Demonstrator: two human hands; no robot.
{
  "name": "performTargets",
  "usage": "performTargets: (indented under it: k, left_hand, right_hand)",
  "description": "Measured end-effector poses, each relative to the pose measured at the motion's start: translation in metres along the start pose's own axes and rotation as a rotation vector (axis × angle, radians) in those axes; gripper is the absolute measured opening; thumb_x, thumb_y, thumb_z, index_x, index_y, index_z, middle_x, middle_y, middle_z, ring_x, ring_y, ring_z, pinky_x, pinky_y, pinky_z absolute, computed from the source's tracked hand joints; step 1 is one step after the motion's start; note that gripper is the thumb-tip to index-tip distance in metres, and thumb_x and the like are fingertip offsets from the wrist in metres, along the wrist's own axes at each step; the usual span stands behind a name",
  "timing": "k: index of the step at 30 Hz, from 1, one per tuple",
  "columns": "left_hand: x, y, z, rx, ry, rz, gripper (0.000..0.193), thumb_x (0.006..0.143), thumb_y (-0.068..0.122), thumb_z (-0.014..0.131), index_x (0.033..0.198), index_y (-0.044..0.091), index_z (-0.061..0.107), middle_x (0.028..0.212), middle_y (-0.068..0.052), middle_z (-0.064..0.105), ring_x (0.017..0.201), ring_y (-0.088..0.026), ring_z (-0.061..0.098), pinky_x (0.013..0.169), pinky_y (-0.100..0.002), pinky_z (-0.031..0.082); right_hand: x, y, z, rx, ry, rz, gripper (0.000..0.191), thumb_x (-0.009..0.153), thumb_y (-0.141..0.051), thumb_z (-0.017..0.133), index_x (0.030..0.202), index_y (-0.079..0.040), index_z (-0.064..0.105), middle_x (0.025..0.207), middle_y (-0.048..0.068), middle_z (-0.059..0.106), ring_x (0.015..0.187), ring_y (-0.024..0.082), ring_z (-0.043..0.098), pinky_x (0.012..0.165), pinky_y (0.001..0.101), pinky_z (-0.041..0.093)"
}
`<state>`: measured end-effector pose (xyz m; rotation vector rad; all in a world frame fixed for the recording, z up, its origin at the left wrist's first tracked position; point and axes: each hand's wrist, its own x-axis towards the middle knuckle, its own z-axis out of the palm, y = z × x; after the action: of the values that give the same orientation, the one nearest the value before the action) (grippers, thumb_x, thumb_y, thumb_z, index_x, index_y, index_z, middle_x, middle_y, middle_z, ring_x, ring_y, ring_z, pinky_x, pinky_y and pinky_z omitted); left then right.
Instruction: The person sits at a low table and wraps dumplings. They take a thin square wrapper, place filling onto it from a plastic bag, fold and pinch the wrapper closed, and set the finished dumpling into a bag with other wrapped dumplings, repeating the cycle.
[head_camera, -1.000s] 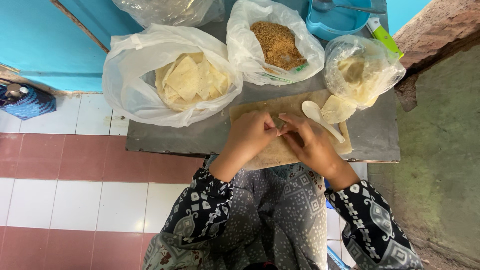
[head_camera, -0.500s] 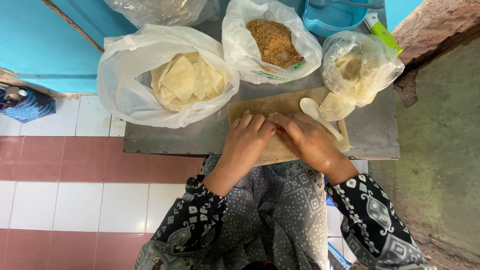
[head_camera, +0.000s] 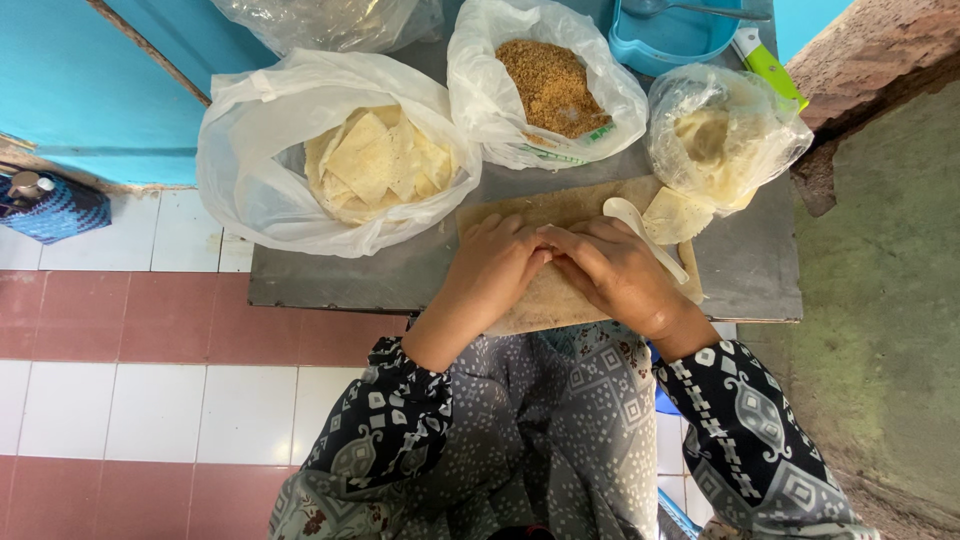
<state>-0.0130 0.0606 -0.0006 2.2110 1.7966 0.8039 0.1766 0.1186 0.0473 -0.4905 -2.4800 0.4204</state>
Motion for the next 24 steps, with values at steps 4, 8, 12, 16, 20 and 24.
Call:
performTargets:
  k: [4, 8, 12, 16, 20, 24]
  left_hand:
    - [-0.011, 0.008, -0.006, -0.017, 0.117, 0.031, 0.014, 0.095, 0.019, 0.069, 0.103, 0.007, 0.073, 0.102, -0.007, 0.068, 0.101, -0.03, 0.061, 0.091, -0.044, 0.049]
    - [-0.023, 0.018, -0.005, 0.104, 0.252, 0.149, 0.023, 0.088, 0.012, 0.068, 0.11, 0.008, 0.074, 0.106, -0.001, 0.067, 0.105, -0.023, 0.061, 0.092, -0.04, 0.048]
    - [-0.023, 0.018, -0.003, 0.222, 0.222, 0.153, 0.022, 0.085, 0.012, 0.07, 0.106, 0.009, 0.074, 0.103, 0.0, 0.065, 0.103, -0.022, 0.06, 0.09, -0.038, 0.047]
    - [-0.019, 0.015, -0.004, 0.21, 0.198, 0.174, 0.014, 0.089, 0.016, 0.069, 0.101, 0.01, 0.073, 0.1, 0.001, 0.063, 0.102, -0.021, 0.059, 0.088, -0.038, 0.046]
    - [-0.014, 0.011, -0.007, 0.186, 0.16, 0.174, 0.012, 0.092, 0.017, 0.068, 0.102, 0.011, 0.072, 0.099, 0.003, 0.062, 0.101, -0.019, 0.059, 0.088, -0.038, 0.044]
    - [-0.012, 0.011, -0.007, 0.22, 0.177, 0.183, 0.019, 0.089, 0.015, 0.067, 0.106, 0.009, 0.072, 0.101, 0.001, 0.062, 0.103, -0.021, 0.058, 0.089, -0.039, 0.044]
  right_hand:
    - [0.001, 0.002, 0.001, 0.011, -0.007, 0.024, 0.044, 0.091, -0.008, 0.077, 0.132, -0.006, 0.06, 0.101, 0.01, 0.071, 0.092, 0.03, 0.068, 0.082, 0.0407, 0.052]
    - [-0.001, 0.004, 0.003, -0.028, 0.005, -0.017, 0.046, 0.09, -0.006, 0.075, 0.133, -0.004, 0.059, 0.104, 0.011, 0.072, 0.096, 0.03, 0.069, 0.084, 0.0409, 0.053]
    - [-0.005, 0.004, 0.004, -0.069, -0.016, -0.022, 0.049, 0.088, -0.007, 0.077, 0.133, -0.003, 0.058, 0.102, 0.011, 0.072, 0.095, 0.03, 0.07, 0.084, 0.0408, 0.053]
    - [-0.008, 0.003, 0.005, -0.013, 0.032, 0.014, 0.052, 0.091, -0.007, 0.079, 0.137, -0.002, 0.056, 0.104, 0.01, 0.071, 0.096, 0.03, 0.069, 0.087, 0.0398, 0.053]
    - [-0.006, 0.004, 0.006, 0.006, 0.06, 0.024, 0.053, 0.086, -0.006, 0.08, 0.134, -0.005, 0.057, 0.112, 0.01, 0.072, 0.1, 0.03, 0.068, 0.091, 0.0405, 0.05]
    - [-0.003, 0.005, 0.006, -0.075, 0.049, 0.003, 0.052, 0.087, -0.006, 0.08, 0.134, -0.004, 0.059, 0.111, 0.009, 0.072, 0.1, 0.027, 0.068, 0.091, 0.0406, 0.05]
